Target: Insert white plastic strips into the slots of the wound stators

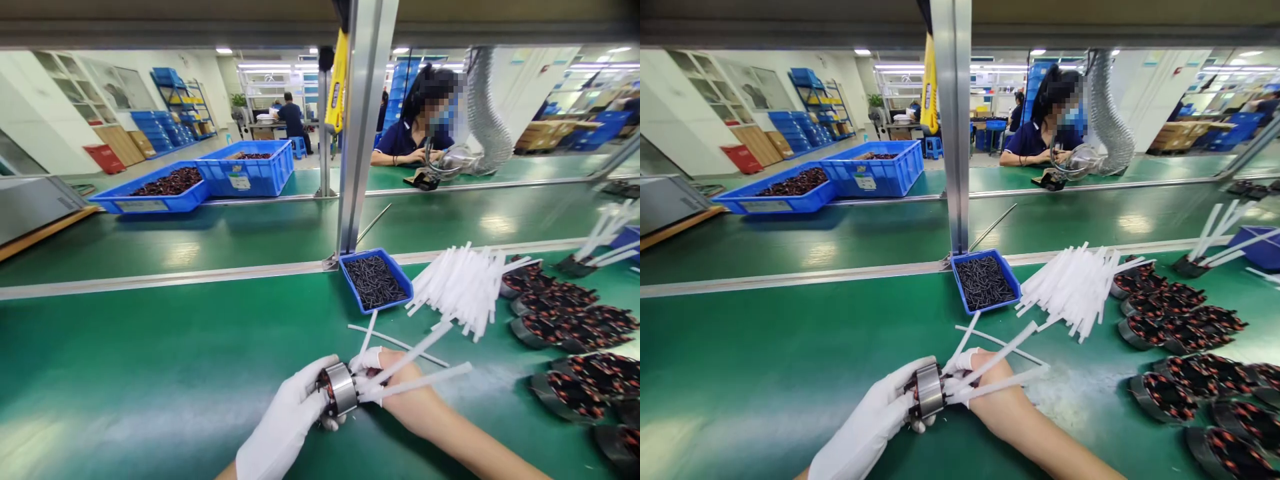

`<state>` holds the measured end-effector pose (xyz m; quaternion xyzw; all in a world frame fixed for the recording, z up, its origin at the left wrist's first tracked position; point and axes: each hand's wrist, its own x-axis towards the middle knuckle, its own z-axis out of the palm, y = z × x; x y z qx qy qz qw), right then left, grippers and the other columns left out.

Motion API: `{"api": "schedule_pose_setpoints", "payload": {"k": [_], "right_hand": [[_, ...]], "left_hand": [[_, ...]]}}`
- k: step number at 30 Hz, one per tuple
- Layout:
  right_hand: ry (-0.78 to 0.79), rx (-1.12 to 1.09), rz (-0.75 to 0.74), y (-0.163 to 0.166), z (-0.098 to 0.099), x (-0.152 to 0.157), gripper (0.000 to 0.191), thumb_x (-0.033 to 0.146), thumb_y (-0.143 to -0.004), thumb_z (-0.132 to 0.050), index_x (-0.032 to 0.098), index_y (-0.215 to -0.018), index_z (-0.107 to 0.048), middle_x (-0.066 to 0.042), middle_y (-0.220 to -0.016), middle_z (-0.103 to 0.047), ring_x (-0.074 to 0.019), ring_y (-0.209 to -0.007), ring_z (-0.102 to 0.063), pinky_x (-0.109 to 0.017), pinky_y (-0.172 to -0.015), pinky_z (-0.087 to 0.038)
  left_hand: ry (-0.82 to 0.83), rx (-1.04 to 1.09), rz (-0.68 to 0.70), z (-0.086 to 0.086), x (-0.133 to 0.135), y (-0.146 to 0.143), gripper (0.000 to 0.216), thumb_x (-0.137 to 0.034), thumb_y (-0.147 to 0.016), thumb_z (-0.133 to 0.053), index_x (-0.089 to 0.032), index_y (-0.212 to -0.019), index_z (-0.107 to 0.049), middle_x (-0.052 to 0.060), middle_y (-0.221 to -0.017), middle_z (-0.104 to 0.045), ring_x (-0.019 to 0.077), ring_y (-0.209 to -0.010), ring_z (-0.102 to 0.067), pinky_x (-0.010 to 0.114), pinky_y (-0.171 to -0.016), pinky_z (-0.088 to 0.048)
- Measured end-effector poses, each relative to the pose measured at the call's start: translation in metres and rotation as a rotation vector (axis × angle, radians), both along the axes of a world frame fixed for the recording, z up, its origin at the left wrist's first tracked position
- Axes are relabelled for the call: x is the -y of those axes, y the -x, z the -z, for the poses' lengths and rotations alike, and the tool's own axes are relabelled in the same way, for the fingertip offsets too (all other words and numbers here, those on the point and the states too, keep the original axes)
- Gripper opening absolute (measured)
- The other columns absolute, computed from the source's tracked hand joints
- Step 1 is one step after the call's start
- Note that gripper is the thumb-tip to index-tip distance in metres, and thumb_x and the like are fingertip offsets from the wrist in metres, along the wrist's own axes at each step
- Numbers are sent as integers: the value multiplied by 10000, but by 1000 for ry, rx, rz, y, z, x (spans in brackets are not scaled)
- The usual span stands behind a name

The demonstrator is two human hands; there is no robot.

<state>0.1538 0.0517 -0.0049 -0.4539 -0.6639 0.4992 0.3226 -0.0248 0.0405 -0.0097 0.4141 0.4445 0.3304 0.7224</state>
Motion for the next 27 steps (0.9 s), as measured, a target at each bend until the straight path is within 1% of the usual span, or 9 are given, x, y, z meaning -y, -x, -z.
{"api": "schedule_pose_setpoints", "payload": {"k": [4, 6, 9, 12, 14, 18, 23, 25, 27], "right_hand": [[-66, 176, -16, -3, 4, 2, 98, 115, -677, -538, 162, -595, -566, -2, -647, -547, -144, -639, -487, -221, -555, -358], [-77, 204, -11, 0, 2, 3, 85, 114, -669, -538, 162, -603, -562, -7, -669, -538, -148, -650, -489, -228, -567, -367], [-67, 208, -14, 4, -1, 4, 118, 113, -681, -500, 160, -576, -525, -2, -633, -502, -136, -610, -478, -219, -533, -364], [-105, 242, -2, 6, -2, 3, 150, 96, -666, -489, 160, -532, -505, 4, -599, -479, -130, -587, -465, -215, -512, -344], [-146, 272, 7, 5, -2, 3, 136, 72, -630, -507, 157, -527, -532, -2, -603, -496, -140, -617, -474, -226, -536, -340], [-174, 304, 25, 5, -2, 4, 141, 47, -606, -509, 151, -539, -577, -8, -612, -514, -140, -612, -474, -228, -527, -326], [-181, 332, 58, 5, -2, 6, 165, 33, -599, -488, 158, -576, -593, 0, -600, -497, -131, -585, -474, -213, -493, -317], [-205, 331, 54, 4, 1, 6, 174, 32, -600, -480, 161, -603, -597, -4, -616, -511, -133, -591, -486, -213, -504, -335], [-223, 293, 10, 2, 5, 5, 194, 43, -600, -493, 163, -694, -612, -20, -689, -552, -140, -623, -512, -218, -540, -376]], "left_hand": [[-26, 2, 17, -2, 3, 1, 456, -161, -758, -500, -121, -1207, -430, 90, -955, -648, 132, -622, -580, 238, -540, -451], [-39, -6, 28, -4, 5, 0, 437, -156, -759, -493, -121, -1192, -447, 87, -943, -653, 137, -639, -583, 236, -543, -451], [-52, -35, 36, -5, 6, -1, 425, -150, -749, -484, -113, -1172, -469, 85, -914, -660, 144, -644, -585, 232, -533, -450], [-47, -71, 24, -4, 7, -1, 458, -130, -723, -469, -113, -1181, -465, 92, -967, -655, 140, -631, -587, 232, -522, -453], [-61, -85, 24, -4, 7, 0, 469, -115, -711, -454, -127, -1179, -474, 90, -1023, -648, 157, -701, -605, 244, -571, -470], [-110, -127, 35, -8, 7, 0, 481, -87, -689, -436, -144, -1162, -504, 75, -1091, -636, 202, -927, -595, 292, -770, -476], [-117, -147, 23, -12, 7, -1, 492, -72, -666, -428, -99, -1149, -518, 105, -1119, -626, 214, -992, -587, 316, -883, -443], [-151, -155, 16, -11, 8, -1, 464, -75, -670, -435, -116, -1119, -549, 94, -1118, -629, 216, -1007, -583, 313, -895, -439], [-213, -165, 21, -11, 9, -1, 436, -77, -687, -430, -156, -1088, -581, 66, -1100, -642, 209, -992, -592, 305, -885, -447]]}}
